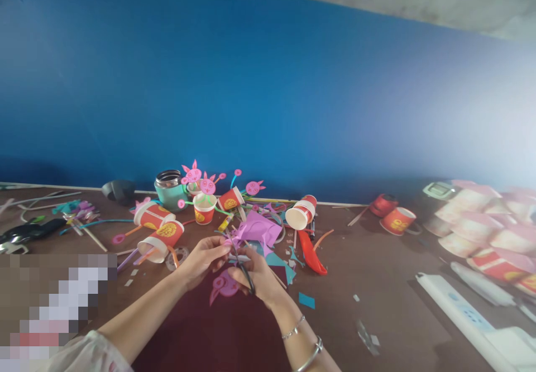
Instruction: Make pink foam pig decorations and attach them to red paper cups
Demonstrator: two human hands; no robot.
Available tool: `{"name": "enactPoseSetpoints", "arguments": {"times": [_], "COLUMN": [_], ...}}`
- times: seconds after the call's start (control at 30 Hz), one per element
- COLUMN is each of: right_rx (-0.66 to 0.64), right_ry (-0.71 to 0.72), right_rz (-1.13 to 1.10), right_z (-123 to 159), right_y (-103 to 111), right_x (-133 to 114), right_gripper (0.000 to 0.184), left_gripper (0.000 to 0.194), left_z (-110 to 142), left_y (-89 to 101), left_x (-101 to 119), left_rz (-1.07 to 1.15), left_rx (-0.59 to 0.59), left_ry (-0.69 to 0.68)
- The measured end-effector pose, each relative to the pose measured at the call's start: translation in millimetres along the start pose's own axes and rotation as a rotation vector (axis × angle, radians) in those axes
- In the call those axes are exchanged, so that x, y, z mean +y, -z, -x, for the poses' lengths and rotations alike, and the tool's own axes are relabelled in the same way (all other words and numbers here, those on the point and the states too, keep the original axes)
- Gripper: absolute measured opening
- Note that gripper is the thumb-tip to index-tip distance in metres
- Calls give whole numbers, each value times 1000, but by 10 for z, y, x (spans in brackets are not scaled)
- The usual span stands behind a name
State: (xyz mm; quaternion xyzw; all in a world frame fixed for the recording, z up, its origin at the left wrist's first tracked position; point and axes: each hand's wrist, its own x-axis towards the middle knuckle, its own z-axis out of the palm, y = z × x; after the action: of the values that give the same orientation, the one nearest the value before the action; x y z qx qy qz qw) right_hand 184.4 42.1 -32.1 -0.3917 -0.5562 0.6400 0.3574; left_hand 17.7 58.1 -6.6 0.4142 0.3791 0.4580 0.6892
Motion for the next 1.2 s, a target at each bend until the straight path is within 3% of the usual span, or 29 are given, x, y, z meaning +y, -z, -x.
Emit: {"name": "enactPoseSetpoints", "arguments": {"times": [1.2], "right_rx": [4], "right_ry": [-8], "right_rz": [-2], "right_z": [5], "right_y": [5], "right_x": [-58], "right_gripper": [48], "left_gripper": [33], "left_z": [-2], "left_y": [3], "left_x": [-20], "left_rz": [55], "left_rx": [-2], "left_ry": [36]}}
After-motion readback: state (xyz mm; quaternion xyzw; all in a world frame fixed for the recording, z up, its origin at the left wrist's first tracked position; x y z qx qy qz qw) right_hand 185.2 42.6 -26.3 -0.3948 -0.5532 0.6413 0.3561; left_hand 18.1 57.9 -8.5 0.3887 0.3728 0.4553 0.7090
